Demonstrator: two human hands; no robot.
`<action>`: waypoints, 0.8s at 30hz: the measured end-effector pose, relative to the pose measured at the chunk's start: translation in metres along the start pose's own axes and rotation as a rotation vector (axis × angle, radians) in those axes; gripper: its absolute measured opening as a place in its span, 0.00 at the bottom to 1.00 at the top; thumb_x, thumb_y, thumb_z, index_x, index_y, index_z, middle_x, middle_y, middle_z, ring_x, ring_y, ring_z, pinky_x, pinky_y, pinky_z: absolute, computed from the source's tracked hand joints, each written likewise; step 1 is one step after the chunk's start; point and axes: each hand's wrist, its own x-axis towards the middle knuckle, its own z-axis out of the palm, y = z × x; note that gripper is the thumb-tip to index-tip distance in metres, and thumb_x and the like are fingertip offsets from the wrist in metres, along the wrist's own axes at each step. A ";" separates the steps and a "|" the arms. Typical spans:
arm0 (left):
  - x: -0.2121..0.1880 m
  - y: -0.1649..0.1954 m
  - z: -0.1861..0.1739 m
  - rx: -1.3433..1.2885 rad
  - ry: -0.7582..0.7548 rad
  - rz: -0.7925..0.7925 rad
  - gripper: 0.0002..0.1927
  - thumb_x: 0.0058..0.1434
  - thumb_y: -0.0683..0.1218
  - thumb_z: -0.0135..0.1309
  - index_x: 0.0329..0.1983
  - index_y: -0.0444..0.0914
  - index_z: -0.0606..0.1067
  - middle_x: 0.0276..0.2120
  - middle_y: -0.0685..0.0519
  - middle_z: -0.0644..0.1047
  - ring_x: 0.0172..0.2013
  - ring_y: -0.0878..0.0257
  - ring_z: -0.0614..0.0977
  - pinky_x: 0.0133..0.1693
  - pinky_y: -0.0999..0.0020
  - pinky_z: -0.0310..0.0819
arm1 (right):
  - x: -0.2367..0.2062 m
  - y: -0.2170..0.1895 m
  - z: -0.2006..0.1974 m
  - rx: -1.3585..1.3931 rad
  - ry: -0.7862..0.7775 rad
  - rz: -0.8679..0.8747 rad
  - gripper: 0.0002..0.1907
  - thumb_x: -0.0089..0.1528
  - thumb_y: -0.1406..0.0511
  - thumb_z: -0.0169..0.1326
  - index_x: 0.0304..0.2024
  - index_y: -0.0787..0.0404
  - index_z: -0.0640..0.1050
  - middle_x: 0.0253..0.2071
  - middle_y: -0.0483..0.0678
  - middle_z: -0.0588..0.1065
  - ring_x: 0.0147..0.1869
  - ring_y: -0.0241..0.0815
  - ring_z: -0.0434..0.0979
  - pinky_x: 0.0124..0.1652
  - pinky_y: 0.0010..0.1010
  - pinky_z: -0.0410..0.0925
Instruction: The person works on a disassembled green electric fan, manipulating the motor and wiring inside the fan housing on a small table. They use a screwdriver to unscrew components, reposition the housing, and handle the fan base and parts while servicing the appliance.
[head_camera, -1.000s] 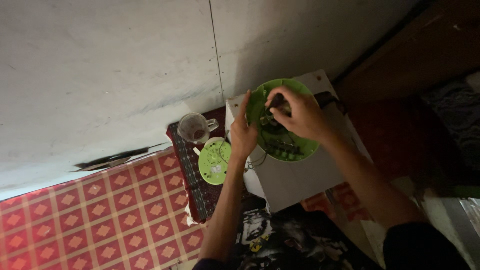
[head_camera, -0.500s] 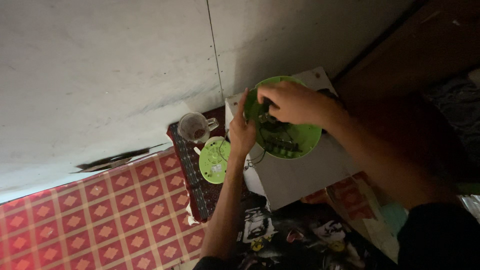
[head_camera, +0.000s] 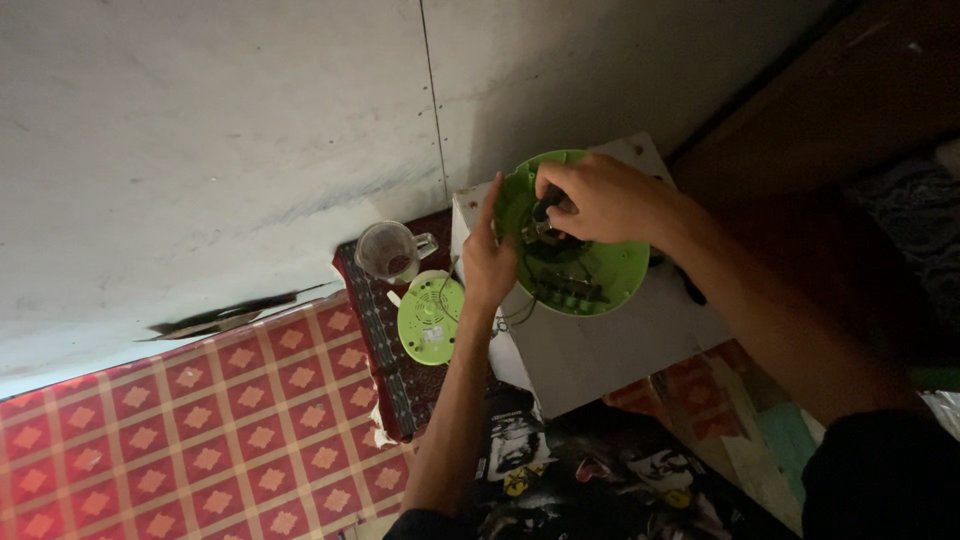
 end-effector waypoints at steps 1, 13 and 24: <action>0.000 0.000 0.000 -0.006 -0.001 -0.010 0.38 0.64 0.36 0.50 0.77 0.52 0.60 0.55 0.41 0.81 0.50 0.49 0.87 0.46 0.58 0.82 | -0.001 0.000 0.000 -0.008 0.003 -0.003 0.12 0.60 0.67 0.61 0.44 0.65 0.75 0.27 0.52 0.80 0.28 0.42 0.82 0.29 0.37 0.71; 0.001 0.003 -0.002 0.014 0.014 -0.007 0.37 0.65 0.36 0.50 0.77 0.52 0.60 0.55 0.40 0.81 0.51 0.48 0.86 0.46 0.58 0.81 | -0.002 0.000 0.000 0.010 0.017 -0.034 0.12 0.60 0.67 0.60 0.44 0.64 0.75 0.27 0.50 0.79 0.27 0.40 0.80 0.28 0.36 0.71; 0.001 0.000 -0.003 -0.042 0.002 -0.056 0.36 0.65 0.35 0.47 0.76 0.51 0.61 0.57 0.42 0.81 0.48 0.52 0.87 0.46 0.60 0.81 | 0.013 -0.015 0.015 -0.220 -0.119 -0.053 0.10 0.62 0.67 0.56 0.44 0.68 0.75 0.27 0.55 0.77 0.26 0.47 0.80 0.28 0.41 0.72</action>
